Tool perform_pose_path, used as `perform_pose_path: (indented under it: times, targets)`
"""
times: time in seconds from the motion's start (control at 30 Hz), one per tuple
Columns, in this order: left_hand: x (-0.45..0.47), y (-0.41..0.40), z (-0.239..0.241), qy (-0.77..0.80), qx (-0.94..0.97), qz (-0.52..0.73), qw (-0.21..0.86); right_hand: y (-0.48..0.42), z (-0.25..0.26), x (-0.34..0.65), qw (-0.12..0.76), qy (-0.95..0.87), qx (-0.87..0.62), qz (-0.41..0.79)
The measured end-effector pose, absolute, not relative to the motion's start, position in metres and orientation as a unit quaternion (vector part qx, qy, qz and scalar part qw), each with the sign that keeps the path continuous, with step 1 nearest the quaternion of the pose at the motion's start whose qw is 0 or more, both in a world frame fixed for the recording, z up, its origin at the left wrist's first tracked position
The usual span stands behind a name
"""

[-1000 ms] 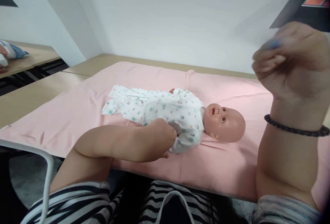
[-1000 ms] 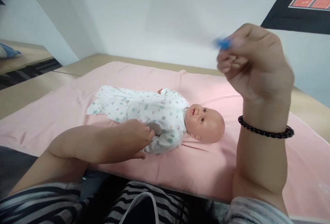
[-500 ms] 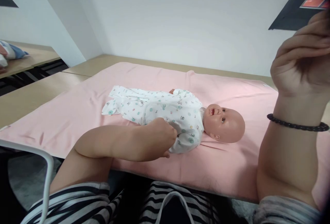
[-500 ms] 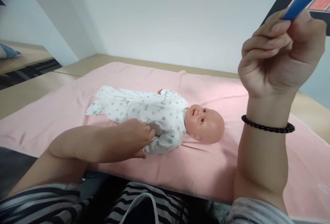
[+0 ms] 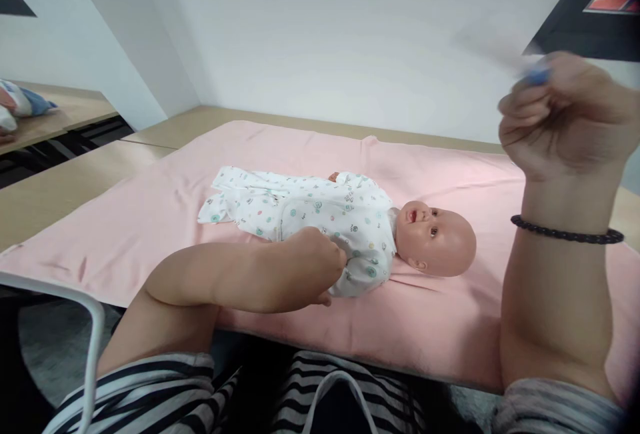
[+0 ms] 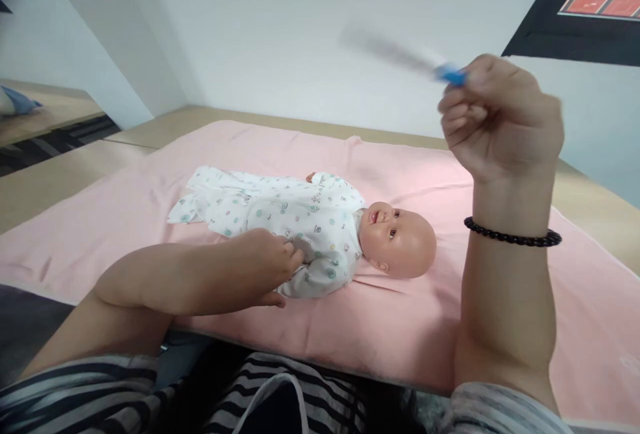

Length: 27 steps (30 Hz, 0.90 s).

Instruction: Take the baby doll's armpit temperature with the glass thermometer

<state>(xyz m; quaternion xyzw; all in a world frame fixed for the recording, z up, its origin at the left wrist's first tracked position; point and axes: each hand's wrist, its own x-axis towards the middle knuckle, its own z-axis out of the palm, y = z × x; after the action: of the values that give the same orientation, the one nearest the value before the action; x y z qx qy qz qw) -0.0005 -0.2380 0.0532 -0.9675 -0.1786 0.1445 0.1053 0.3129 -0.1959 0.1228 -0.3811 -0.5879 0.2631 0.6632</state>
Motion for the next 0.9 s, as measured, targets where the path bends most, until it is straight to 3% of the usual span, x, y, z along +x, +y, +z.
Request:
perform_pose_path:
  times: [0.13,0.3,0.43,0.6,0.9]
  targets:
    - [-0.002,-0.240,0.065,-0.170,-0.964,0.165,0.124,-0.200,0.125,0.314,0.630,-0.624,-0.417,0.201]
    - [0.000,-0.241,0.066,-0.192,-0.958,0.168,0.129,-0.193,0.122,0.327,0.678,-0.601,-0.301,0.299]
    - [0.001,-0.238,0.064,-0.162,-0.964,0.162,0.132,-0.174,0.111,0.343,0.583,-0.645,-0.436,0.233]
    - [0.006,-0.219,0.066,-0.164,-0.974,0.131,0.087,-0.129,0.076,0.370,0.575,-0.597,-0.458,0.322]
    - [0.038,-0.154,0.049,-0.166,-0.984,-0.063,-0.006,-0.091,0.002,0.405,0.434,-0.551,-0.566,0.433]
